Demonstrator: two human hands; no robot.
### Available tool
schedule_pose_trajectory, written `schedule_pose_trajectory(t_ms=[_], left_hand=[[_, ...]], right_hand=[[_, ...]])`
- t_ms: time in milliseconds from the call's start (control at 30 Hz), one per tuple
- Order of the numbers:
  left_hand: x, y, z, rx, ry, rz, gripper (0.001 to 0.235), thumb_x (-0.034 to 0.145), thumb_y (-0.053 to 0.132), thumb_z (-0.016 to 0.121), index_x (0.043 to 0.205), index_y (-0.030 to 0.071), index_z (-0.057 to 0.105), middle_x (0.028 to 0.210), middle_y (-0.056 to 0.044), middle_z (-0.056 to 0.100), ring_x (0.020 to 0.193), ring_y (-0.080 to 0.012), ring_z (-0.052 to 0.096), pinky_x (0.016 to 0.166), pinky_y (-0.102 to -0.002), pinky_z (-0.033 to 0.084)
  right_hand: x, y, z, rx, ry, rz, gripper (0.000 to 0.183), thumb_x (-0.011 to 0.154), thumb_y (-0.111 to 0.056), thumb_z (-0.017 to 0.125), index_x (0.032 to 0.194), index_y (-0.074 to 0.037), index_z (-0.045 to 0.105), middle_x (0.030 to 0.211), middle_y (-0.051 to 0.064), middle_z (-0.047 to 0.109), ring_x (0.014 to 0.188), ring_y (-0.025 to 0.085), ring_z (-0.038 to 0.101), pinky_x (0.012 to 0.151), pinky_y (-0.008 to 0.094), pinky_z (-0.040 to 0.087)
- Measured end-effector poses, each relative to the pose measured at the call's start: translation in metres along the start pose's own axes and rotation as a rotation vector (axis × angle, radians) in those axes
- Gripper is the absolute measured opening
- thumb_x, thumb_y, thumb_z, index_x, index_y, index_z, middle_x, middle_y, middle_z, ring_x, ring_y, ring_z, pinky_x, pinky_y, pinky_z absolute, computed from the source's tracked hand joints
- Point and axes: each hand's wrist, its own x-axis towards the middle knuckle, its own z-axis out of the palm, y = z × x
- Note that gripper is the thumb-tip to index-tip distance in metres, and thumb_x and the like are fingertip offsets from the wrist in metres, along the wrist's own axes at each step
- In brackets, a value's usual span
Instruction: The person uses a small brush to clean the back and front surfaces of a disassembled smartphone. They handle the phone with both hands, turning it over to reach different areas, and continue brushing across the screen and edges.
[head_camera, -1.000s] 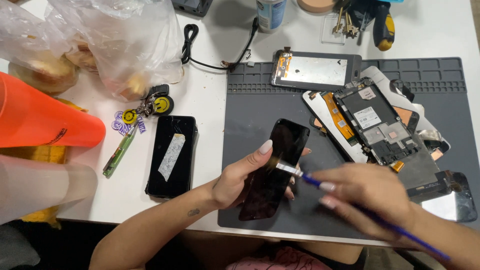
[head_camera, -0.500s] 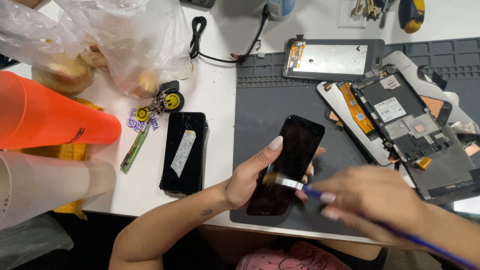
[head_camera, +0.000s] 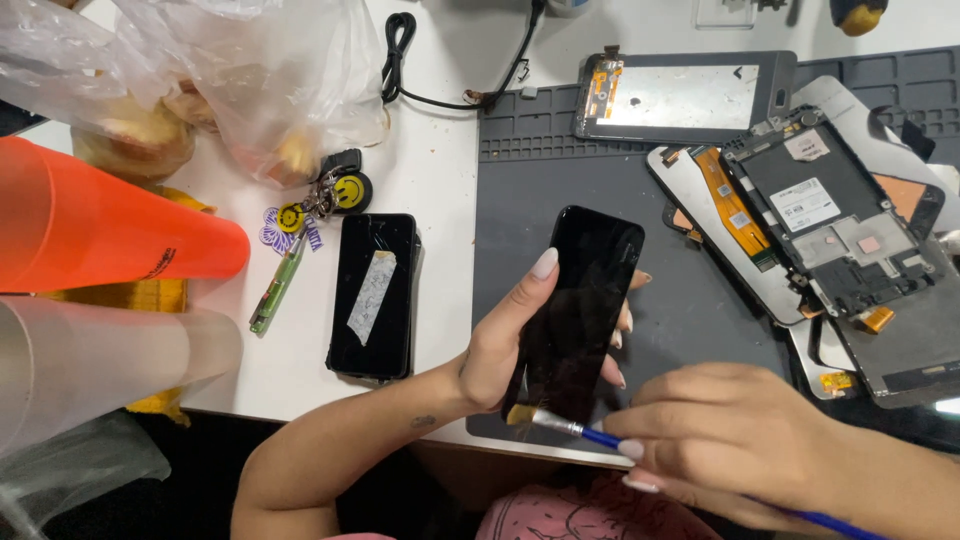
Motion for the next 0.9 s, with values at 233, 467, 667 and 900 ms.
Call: schedule_pose_trajectory(t_ms=[233, 467, 667, 900], left_hand=[[0.002, 0.003, 0.003, 0.020, 0.043, 0.014, 0.082, 0.108, 0.064, 0.037, 0.155, -0.003, 0.048, 0.113, -0.010, 0.063, 0.084, -0.0247, 0.072, 0.087, -0.038, 0.060], [0.003, -0.001, 0.001, 0.046, 0.040, 0.071, 0.078, 0.110, 0.060, 0.035, 0.151, -0.004, 0.052, 0.111, -0.009, 0.066, 0.092, -0.0213, 0.068, 0.088, -0.035, 0.056], [0.002, 0.001, 0.002, -0.030, 0.041, 0.027, 0.081, 0.109, 0.062, 0.038, 0.154, -0.004, 0.049, 0.112, -0.010, 0.064, 0.086, -0.0240, 0.069, 0.083, -0.036, 0.059], [0.004, 0.007, 0.003, 0.053, 0.042, 0.079, 0.083, 0.107, 0.062, 0.038, 0.154, -0.007, 0.048, 0.111, -0.010, 0.063, 0.089, -0.0221, 0.067, 0.085, -0.037, 0.061]], right_hand=[[0.016, 0.002, -0.012, 0.058, 0.047, 0.021, 0.011, 0.099, -0.016, 0.063, 0.093, -0.007, 0.059, 0.105, 0.010, 0.078, 0.074, 0.029, 0.069, 0.065, 0.034, 0.059], [0.008, 0.002, -0.005, 0.041, 0.059, 0.110, 0.008, 0.098, -0.014, 0.066, 0.103, -0.008, 0.062, 0.112, 0.007, 0.079, 0.078, 0.026, 0.071, 0.068, 0.033, 0.059], [0.015, 0.001, -0.012, 0.068, 0.067, 0.103, 0.007, 0.097, -0.014, 0.065, 0.094, -0.008, 0.063, 0.108, 0.009, 0.079, 0.077, 0.025, 0.073, 0.069, 0.031, 0.061], [0.013, -0.004, -0.017, 0.039, -0.086, 0.087, 0.014, 0.101, -0.015, 0.060, 0.089, -0.008, 0.059, 0.100, 0.005, 0.078, 0.075, 0.028, 0.067, 0.059, 0.036, 0.053]])
